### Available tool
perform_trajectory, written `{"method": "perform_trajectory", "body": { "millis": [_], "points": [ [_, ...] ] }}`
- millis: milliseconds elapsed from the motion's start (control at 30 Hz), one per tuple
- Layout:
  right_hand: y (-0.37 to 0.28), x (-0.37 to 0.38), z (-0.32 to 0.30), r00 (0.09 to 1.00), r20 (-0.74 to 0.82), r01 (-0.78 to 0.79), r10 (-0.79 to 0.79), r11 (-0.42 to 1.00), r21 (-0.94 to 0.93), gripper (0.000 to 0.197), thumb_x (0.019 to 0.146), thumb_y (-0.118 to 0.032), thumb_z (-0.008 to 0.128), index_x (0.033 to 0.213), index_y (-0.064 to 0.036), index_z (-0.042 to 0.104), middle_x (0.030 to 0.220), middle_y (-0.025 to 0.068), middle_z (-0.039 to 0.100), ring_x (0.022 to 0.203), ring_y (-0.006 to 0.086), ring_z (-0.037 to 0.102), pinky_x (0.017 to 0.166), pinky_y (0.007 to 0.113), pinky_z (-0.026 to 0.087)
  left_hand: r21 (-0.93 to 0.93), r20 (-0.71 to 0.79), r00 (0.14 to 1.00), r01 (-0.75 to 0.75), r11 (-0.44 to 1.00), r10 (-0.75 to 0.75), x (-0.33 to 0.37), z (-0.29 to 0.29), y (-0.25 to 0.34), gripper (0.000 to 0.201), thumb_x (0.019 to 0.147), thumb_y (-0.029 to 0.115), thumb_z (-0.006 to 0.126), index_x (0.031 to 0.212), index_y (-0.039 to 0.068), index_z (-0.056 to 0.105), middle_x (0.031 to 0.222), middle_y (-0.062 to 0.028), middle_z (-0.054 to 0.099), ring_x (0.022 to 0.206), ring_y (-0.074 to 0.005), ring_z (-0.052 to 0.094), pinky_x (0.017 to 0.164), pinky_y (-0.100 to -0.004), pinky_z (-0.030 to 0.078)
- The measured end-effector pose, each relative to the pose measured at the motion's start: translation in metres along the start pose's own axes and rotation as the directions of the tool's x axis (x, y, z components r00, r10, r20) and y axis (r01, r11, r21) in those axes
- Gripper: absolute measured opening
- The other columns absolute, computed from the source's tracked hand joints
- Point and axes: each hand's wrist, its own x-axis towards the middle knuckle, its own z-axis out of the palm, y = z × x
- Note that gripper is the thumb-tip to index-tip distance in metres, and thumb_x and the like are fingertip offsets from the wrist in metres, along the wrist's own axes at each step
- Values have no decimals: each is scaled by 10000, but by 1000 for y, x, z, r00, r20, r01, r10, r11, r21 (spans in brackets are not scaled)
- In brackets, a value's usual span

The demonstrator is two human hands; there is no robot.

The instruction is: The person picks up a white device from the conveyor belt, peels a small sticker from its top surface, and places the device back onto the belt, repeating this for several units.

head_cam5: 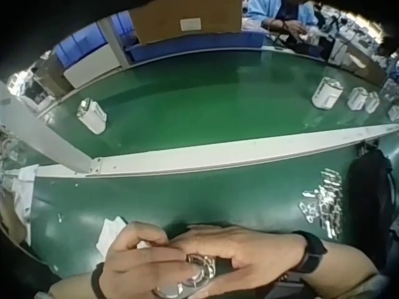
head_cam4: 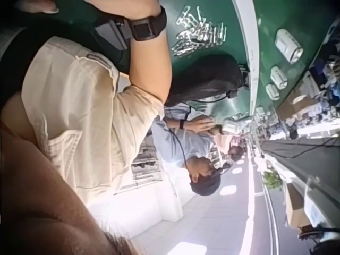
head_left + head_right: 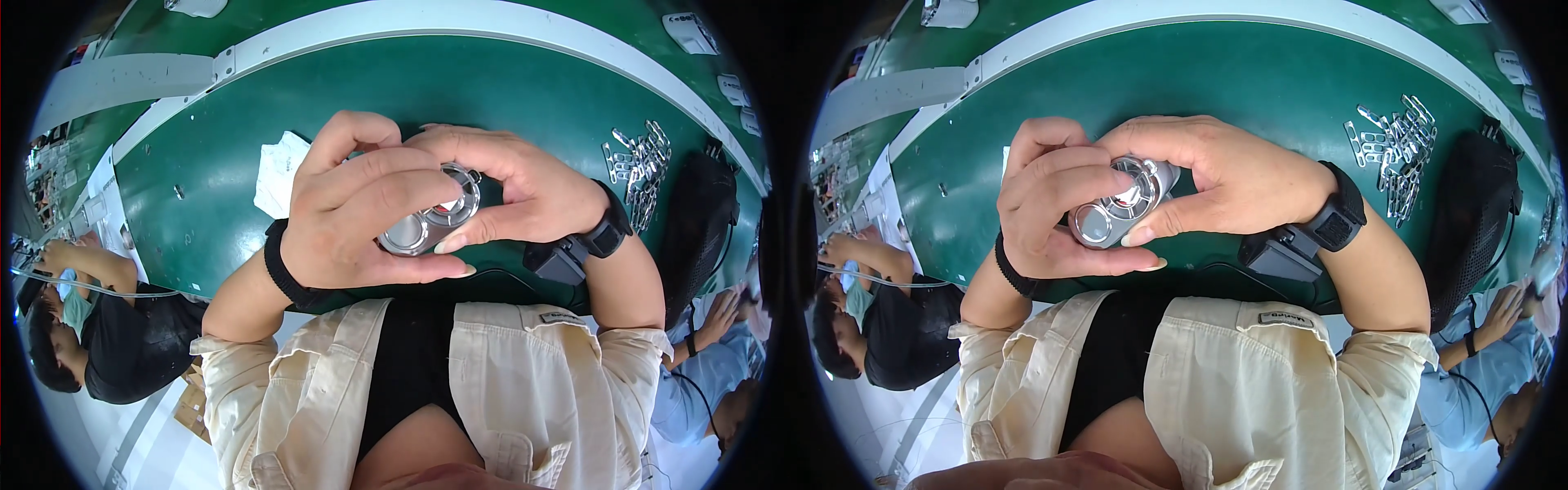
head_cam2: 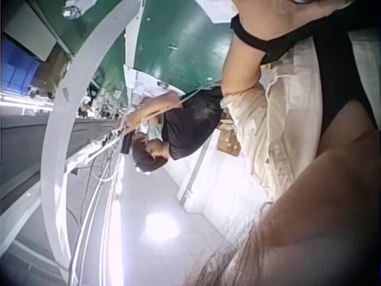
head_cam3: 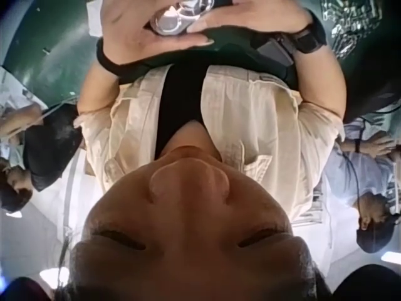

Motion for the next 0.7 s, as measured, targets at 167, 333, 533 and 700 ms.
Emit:
{"method": "perform_trajectory", "body": {
  "millis": [167, 333, 533, 700],
  "points": [
    [-1, 1, -1, 1000, 4, -8, 8, 1000, 15, 605, 713, -168, 791, 1245, -7, 551, 1227, 137, 588, 1150, 301, 557, 1044, 409, 374, -30, 28, 1000, 1, 1000, 0, 3, -2, -1, 549, 478, 306, 900, 954, 130, 690, 951, 5, 644, 811, -245, 528, 647, -320, 472],
    [0, 2, -1, 999, 13, 35, -34, 998, -54, 605, 719, -181, 790, 1249, -15, 552, 1215, 122, 609, 1163, 302, 562, 1133, 456, 262, -52, 17, 1000, -17, 999, 18, 2, -1, -2, 543, 478, 291, 899, 950, 127, 688, 952, 1, 644, 796, -245, 527, 649, -321, 472],
    [2, 1, -2, 998, -12, 62, -63, 996, -67, 554, 750, -216, 807, 1219, -43, 567, 1142, 118, 640, 1086, 314, 588, 1110, 464, 281, -59, 27, 999, -29, 998, 30, 4, -3, -3, 542, 497, 284, 896, 962, 100, 686, 952, -29, 653, 781, -247, 532, 649, -335, 476],
    [-3, -1, -6, 999, 17, 32, -30, 992, -124, 649, 713, -232, 814, 1258, -3, 545, 1238, 137, 602, 1177, 319, 556, 1119, 469, 289, -143, 80, 997, 18, 990, -6, 7, -10, -1, 549, 531, 275, 891, 994, 72, 677, 988, -68, 649, 826, -270, 552, 697, -363, 488]
  ]
}}
